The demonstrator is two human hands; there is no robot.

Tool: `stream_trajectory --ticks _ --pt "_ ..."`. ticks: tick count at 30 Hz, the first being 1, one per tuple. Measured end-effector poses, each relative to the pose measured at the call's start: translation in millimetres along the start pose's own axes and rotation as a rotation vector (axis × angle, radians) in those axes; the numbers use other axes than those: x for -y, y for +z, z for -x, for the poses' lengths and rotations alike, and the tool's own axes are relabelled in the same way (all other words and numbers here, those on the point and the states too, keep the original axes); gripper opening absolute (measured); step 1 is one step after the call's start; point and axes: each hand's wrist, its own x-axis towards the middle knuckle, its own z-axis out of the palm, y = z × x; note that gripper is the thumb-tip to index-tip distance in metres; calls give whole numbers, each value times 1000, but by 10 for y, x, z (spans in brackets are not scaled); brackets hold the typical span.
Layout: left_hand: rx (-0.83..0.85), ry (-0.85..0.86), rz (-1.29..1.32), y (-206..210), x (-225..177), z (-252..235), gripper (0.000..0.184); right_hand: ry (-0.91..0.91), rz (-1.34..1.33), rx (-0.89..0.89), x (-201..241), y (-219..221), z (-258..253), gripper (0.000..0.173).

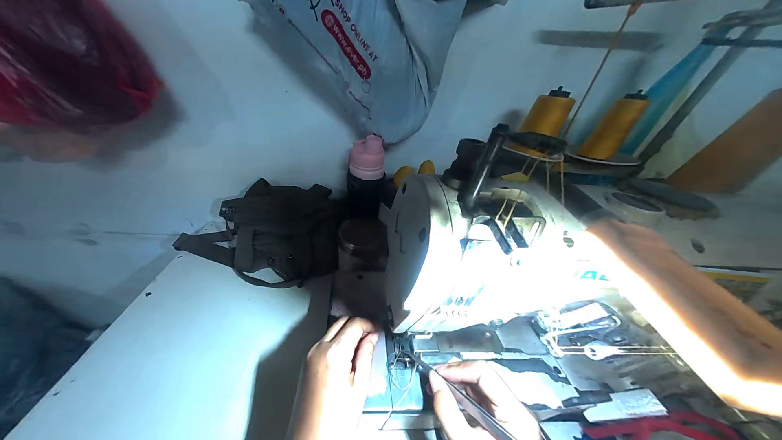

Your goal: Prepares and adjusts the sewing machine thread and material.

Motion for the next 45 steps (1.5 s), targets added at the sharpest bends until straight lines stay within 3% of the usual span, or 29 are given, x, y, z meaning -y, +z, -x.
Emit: stream_trajectory --ticks 45 --pt "33 7 -29 11 -9 7 17 30 -40 -20 40 23 -13 14"
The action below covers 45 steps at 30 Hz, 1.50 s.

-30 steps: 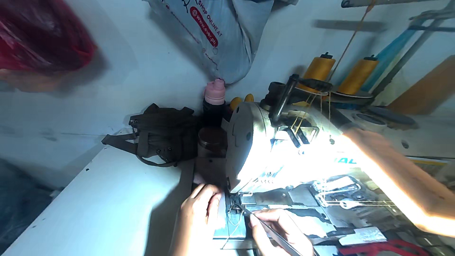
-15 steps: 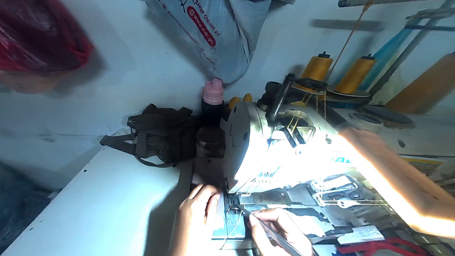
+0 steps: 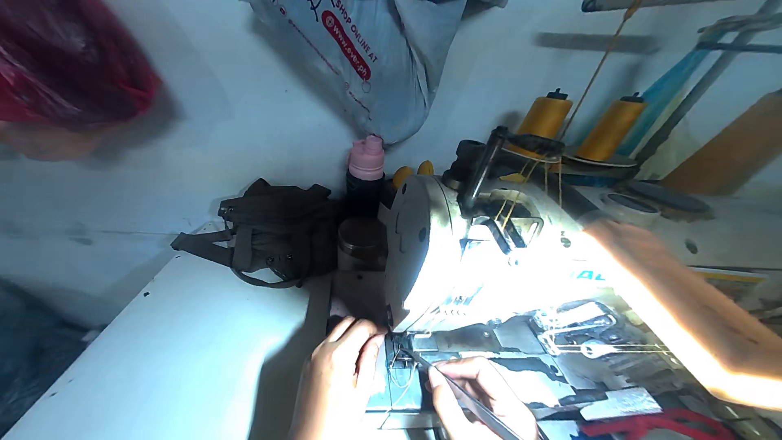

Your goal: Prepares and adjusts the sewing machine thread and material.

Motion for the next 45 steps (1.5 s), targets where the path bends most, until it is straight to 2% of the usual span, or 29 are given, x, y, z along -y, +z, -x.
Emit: stream_trajectory --ticks 17,22,26,45 --pt "305 73 -57 -102 -5 -162 22 3 17 -13 2 15 2 13" --pt "214 132 -44 -55 37 -135 19 1 5 -22 13 19 12 12" --pt "180 106 -62 -48 28 -114 19 -9 -1 -28 0 26 10 12" --pt "156 81 -55 -41 20 -96 18 -5 7 -19 1 28 -7 12"
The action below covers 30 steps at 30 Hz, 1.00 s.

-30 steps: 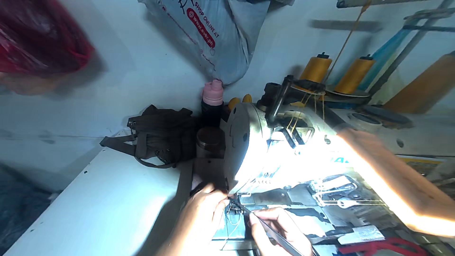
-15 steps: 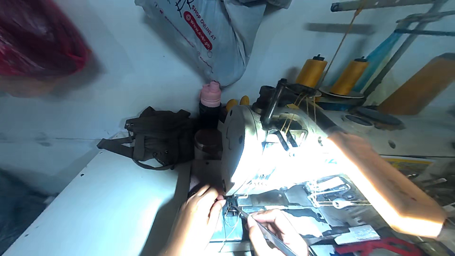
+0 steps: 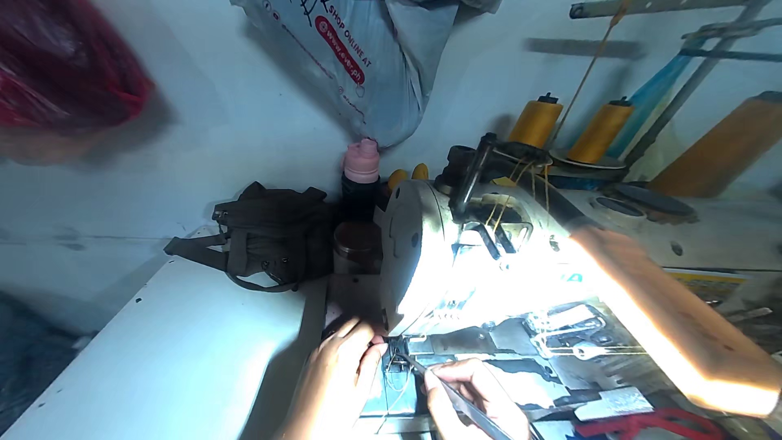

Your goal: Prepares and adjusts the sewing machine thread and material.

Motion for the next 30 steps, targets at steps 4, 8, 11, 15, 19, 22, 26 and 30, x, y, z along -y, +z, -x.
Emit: stream_trajectory --ticks 4,8,11,15,19,22,26,30 --pt "-7 7 -3 2 0 0 18 2 -6 1 -3 0 1 12" --pt "-3 5 10 6 10 2 17 9 -7 3 4 -2 0 12" --pt "-1 1 4 9 13 1 17 22 2 0 15 0 0 13" --pt "3 3 7 8 18 0 17 15 -13 -5 13 5 -3 13" --pt "7 21 6 7 19 -1 18 11 -10 -6 11 3 0 13" --pt "26 38 -8 3 17 -4 20 13 5 -15 18 8 3 13" --pt "90 22 -42 -39 -22 -30 21 24 5 -20 28 14 8 14" --pt "167 -9 -45 -92 -67 -53 21 34 18 -22 34 18 12 13"
